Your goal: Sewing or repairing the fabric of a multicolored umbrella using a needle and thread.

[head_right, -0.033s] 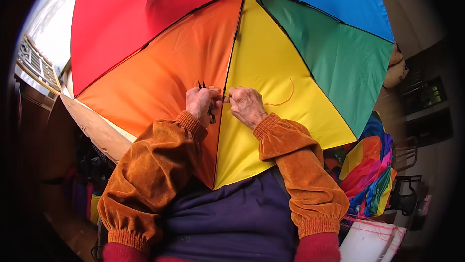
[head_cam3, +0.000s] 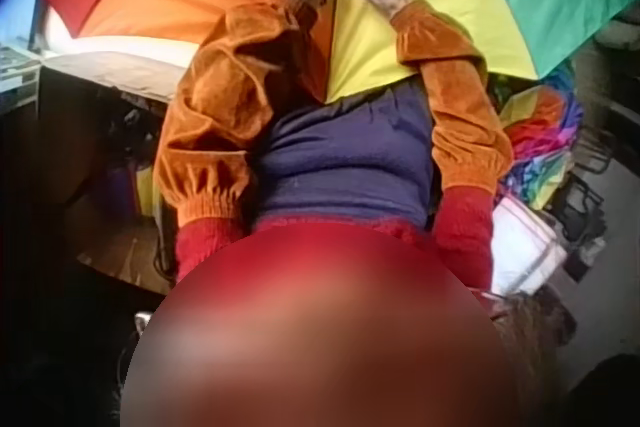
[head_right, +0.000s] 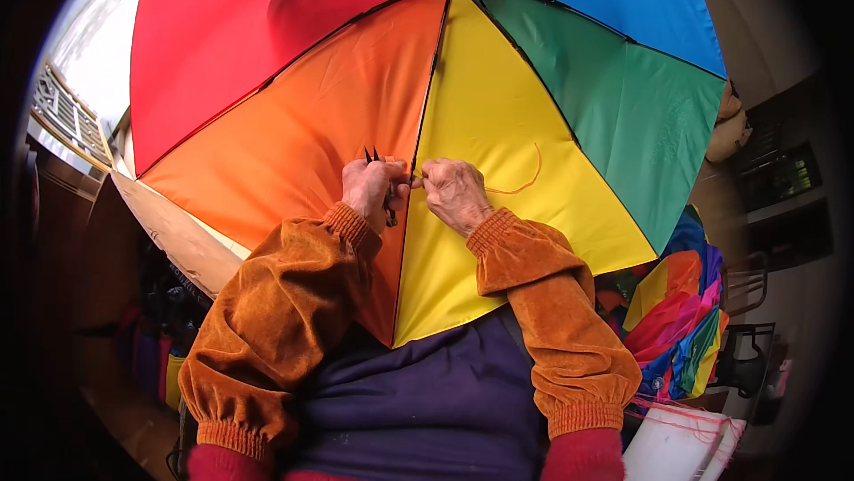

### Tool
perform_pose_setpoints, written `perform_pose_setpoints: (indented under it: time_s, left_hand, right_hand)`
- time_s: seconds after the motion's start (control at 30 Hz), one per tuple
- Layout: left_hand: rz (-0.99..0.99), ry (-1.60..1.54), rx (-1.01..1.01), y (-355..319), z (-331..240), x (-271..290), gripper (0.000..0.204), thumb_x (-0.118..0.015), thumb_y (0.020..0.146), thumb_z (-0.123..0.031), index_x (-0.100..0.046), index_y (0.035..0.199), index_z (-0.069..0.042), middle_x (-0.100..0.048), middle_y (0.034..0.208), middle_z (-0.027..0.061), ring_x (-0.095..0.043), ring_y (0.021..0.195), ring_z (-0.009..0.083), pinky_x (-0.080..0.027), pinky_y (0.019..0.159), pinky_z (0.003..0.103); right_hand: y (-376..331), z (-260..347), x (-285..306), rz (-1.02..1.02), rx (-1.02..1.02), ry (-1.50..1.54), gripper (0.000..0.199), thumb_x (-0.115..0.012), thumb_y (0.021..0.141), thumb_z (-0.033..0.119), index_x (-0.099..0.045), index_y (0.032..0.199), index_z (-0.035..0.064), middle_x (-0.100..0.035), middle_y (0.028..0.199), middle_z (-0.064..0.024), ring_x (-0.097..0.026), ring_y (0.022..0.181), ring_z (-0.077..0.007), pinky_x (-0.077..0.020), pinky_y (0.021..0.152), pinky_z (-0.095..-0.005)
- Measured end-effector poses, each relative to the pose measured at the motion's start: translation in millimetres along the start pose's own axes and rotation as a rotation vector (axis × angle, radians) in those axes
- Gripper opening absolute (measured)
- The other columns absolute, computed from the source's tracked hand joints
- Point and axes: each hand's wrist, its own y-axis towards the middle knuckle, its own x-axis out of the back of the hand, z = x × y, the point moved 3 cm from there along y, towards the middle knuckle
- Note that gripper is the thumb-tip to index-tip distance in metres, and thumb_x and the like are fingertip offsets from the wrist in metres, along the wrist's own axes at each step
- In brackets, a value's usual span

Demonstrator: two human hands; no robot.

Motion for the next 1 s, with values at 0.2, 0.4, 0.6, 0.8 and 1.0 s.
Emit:
perform_pose_setpoints:
  time_s: [0.2, 0.4, 0.6, 0.8, 1.0]
  left_hand:
    - [0.059, -0.033, -0.007, -0.7, 3.8, -2.1, 0.006, -0.052, 0.079, -0.003, -0.055, 0.079, 0.003, -0.056, 0.063, 0.0098, -0.046, 0.045, 0.0105, -0.032, 0.037, 0.022]
    - [0.144, 0.036, -0.065, 6.6, 3.4, -9.6, 0.011, -0.053, 0.081, -0.007, -0.055, 0.077, 0.003, -0.056, 0.063, 0.0092, -0.042, 0.043, 0.0080, -0.030, 0.036, 0.021]
    - [0.079, 0.118, -0.133, -5.7, -6.3, -13.6, 0.010, -0.048, 0.085, -0.008, -0.046, 0.077, -0.003, -0.054, 0.058, 0.0099, -0.038, 0.037, 0.0069, -0.027, 0.030, 0.020]
    - [0.057, -0.104, -0.149, -12.4, -1.0, -14.9, 0.010, -0.044, 0.089, -0.011, -0.038, 0.081, -0.008, -0.053, 0.057, 0.0102, -0.038, 0.036, 0.0074, -0.026, 0.030, 0.021]
    - [0.093, -0.317, -0.102, -17.5, 7.5, -6.4, 0.008, -0.044, 0.091, -0.011, -0.040, 0.085, -0.008, -0.053, 0.059, 0.0086, -0.040, 0.041, 0.0084, -0.029, 0.034, 0.022]
  right_hand:
    - [2.2, -10.4, -3.3, 0.004, 0.037, 0.097, 0.006, -0.049, 0.072, 0.000, -0.054, 0.069, 0.0004, -0.056, 0.067, -0.0157, -0.057, 0.065, -0.0314, -0.0464, 0.059, -0.0381]
    - [8.6, -5.3, 1.0, -0.091, 0.047, 0.252, 0.014, -0.049, 0.072, -0.003, -0.059, 0.081, -0.0016, -0.057, 0.070, -0.0159, -0.059, 0.066, -0.0276, -0.0468, 0.060, -0.0335]
    - [17.0, 9.6, 18.6, -0.258, -0.149, 0.339, 0.015, -0.054, 0.082, 0.009, -0.057, 0.075, -0.0042, -0.056, 0.062, -0.0141, -0.055, 0.054, -0.0204, -0.0439, 0.051, -0.0324]
    - [22.5, -4.8, 6.5, -0.014, -0.361, 0.514, 0.032, -0.057, 0.082, 0.021, -0.054, 0.059, -0.0006, -0.045, 0.045, -0.0035, -0.043, 0.042, -0.0091, -0.0353, 0.040, -0.0281]
    - [19.1, 10.2, 8.2, 0.080, -0.631, 1.024, 0.024, -0.054, 0.084, 0.019, -0.053, 0.065, 0.0035, -0.048, 0.052, -0.0011, -0.037, 0.038, -0.0037, -0.0250, 0.031, -0.0186]
